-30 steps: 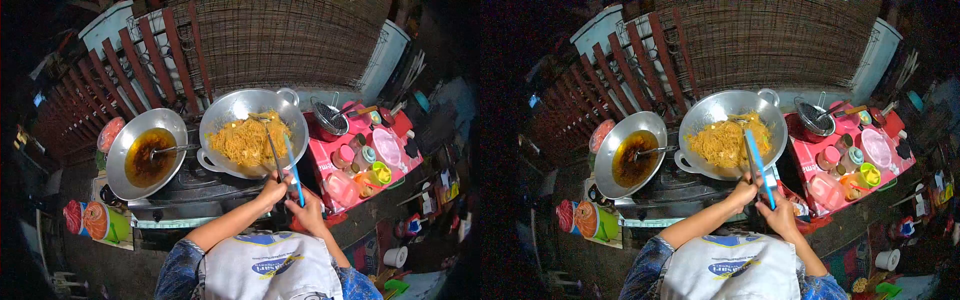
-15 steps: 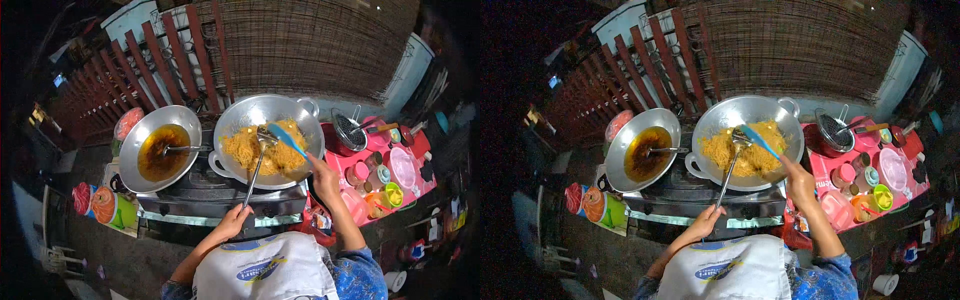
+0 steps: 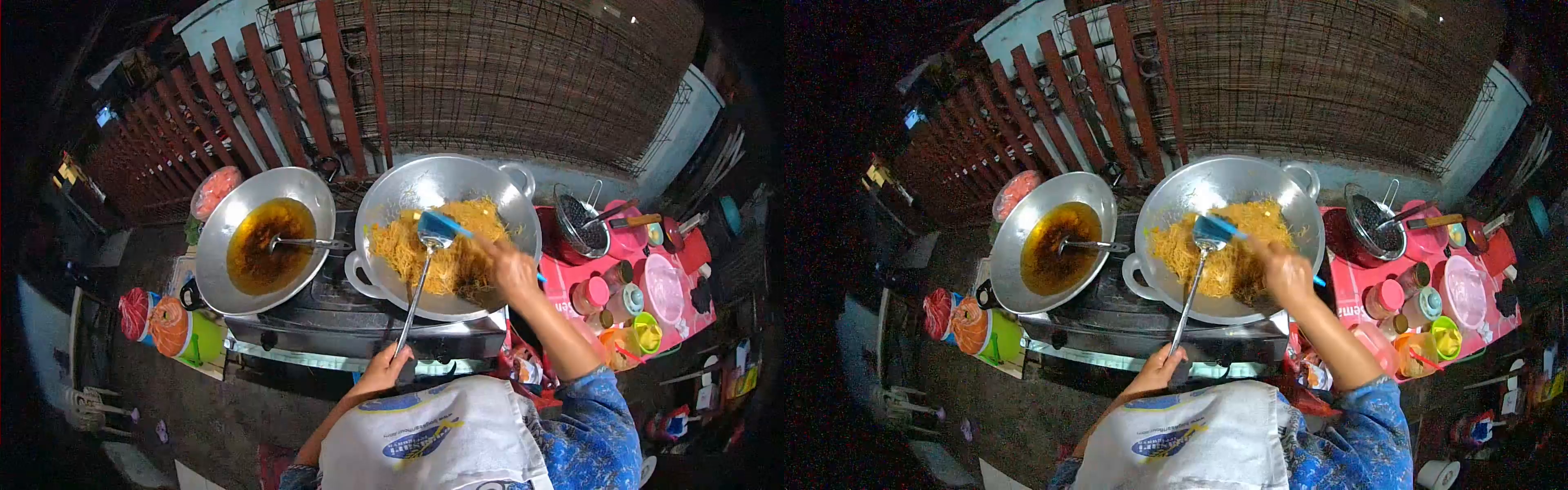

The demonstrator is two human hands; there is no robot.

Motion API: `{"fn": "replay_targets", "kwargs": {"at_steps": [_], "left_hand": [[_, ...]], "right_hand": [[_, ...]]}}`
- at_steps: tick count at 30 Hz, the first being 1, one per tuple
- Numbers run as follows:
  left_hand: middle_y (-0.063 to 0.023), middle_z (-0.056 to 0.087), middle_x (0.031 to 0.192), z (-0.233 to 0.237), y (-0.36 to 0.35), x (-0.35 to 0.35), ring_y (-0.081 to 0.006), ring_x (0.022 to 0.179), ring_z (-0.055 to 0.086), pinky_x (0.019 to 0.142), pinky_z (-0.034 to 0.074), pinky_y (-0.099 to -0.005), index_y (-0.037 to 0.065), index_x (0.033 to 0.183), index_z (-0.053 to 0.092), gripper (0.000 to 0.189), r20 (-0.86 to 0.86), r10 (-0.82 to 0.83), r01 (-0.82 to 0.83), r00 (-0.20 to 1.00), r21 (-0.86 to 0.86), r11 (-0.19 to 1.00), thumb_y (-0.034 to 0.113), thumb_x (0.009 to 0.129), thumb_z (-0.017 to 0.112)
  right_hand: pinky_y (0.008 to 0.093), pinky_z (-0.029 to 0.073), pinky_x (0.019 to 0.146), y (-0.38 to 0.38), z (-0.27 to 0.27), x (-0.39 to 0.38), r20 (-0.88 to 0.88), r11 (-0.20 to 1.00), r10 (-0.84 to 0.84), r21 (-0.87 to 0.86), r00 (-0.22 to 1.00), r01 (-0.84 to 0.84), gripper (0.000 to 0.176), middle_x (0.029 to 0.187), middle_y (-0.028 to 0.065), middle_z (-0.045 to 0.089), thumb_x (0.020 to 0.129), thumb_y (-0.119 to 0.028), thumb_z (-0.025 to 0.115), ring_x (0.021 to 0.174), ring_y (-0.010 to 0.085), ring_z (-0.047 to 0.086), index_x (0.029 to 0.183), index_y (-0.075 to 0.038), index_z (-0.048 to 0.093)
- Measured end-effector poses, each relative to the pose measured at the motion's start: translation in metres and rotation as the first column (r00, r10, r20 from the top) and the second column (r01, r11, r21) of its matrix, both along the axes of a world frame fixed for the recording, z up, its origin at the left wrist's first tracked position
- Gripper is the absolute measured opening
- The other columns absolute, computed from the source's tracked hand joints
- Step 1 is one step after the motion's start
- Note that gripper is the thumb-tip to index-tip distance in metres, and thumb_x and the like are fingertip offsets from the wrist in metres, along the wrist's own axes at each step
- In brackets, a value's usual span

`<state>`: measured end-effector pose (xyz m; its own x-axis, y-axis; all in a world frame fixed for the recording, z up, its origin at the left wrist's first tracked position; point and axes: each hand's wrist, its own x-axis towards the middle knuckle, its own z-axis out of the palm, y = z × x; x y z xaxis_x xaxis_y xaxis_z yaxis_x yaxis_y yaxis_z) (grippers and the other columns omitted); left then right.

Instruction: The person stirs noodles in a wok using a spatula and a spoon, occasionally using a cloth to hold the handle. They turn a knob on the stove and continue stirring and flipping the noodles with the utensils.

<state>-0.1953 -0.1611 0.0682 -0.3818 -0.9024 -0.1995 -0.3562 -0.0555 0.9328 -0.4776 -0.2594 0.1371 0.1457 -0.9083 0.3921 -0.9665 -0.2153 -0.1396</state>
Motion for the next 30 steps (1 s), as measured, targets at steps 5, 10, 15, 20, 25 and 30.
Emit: {"fn": "replay_targets", "kwargs": {"at_steps": [5, 10, 15, 20, 25, 30], "left_hand": [[-0.0078, 0.053, 0.078, -0.011, -0.003, 0.004, -0.0162, 0.077, 0.05, 0.073, 0.041, -0.0294, 0.003, 0.088, 0.053, 0.03, -0.086, -0.05, 0.043, 0.995, -0.073, 0.996, 0.029, 0.093, 0.041], [-0.0054, 0.052, 0.078, -0.002, -0.004, 0.01, -0.0136, 0.078, 0.047, 0.073, 0.04, -0.0285, 0.003, 0.088, 0.053, 0.03, -0.107, -0.016, 0.021, 0.994, 0.046, 0.999, 0.029, 0.094, 0.04], [-0.0028, 0.05, 0.074, 0.004, -0.009, 0.01, -0.0115, 0.075, 0.044, 0.071, 0.04, -0.0274, 0.003, 0.086, 0.053, 0.028, -0.073, -0.038, 0.037, 0.997, -0.008, 0.999, 0.028, 0.093, 0.042], [-0.0085, 0.057, 0.077, 0.005, -0.009, 0.016, -0.0173, 0.074, 0.053, 0.069, 0.042, -0.0305, 0.002, 0.089, 0.055, 0.029, 0.029, -0.086, 0.087, 0.996, -0.038, 0.995, 0.03, 0.091, 0.045], [-0.017, 0.06, 0.074, 0.066, -0.011, 0.022, -0.0338, 0.071, 0.06, 0.062, 0.045, -0.038, 0.007, 0.09, 0.058, 0.031, 0.377, 0.099, -0.045, 0.921, -0.15, 0.988, 0.037, 0.086, 0.051], [-0.014, 0.057, 0.068, 0.116, -0.021, 0.041, -0.0322, 0.063, 0.058, 0.053, 0.045, -0.0402, 0.01, 0.086, 0.062, 0.023, 0.608, 0.366, 0.115, 0.704, -0.607, 0.787, 0.031, 0.077, 0.062]], "right_hand": [[0.0435, 0.047, 0.061, 0.001, 0.013, -0.011, 0.189, 0.999, -0.043, -0.006, 0.981, 0.045, 0.047, 0.082, 0.0147, 0.058, 0.074, 0.0, 0.051, 0.071, 0.0338, 0.059, 0.116, -0.021, 0.055], [0.0442, 0.048, 0.061, 0.024, -0.006, -0.02, 0.118, 0.99, -0.117, 0.088, 0.986, 0.107, 0.054, 0.083, 0.0162, 0.058, 0.071, 0.001, 0.051, 0.071, 0.0355, 0.059, 0.119, -0.024, 0.052], [0.0424, 0.049, 0.06, 0.027, 0.01, -0.012, 0.163, 0.999, 0.002, -0.04, 0.987, 0.005, 0.062, 0.085, 0.0135, 0.06, 0.063, -0.001, 0.058, 0.07, 0.033, 0.061, 0.12, -0.024, 0.051], [0.0428, 0.049, 0.061, -0.009, 0.007, -0.013, 0.024, 0.99, -0.123, 0.073, 0.992, 0.121, 0.058, 0.086, 0.0139, 0.06, 0.066, 0.0, 0.054, 0.069, 0.0325, 0.061, 0.119, -0.024, 0.052], [0.0407, 0.048, 0.063, 0.01, 0.032, -0.01, 0.361, 0.998, -0.055, -0.021, 0.931, 0.067, 0.042, 0.083, 0.0144, 0.061, 0.076, -0.004, 0.052, 0.074, 0.0324, 0.06, 0.114, -0.02, 0.056], [0.039, 0.047, 0.06, 0.035, 0.055, -0.019, 0.419, 0.995, 0.07, -0.09, 0.905, -0.036, 0.036, 0.081, 0.0123, 0.061, 0.077, -0.007, 0.054, 0.07, 0.0305, 0.06, 0.11, -0.019, 0.059]]}}
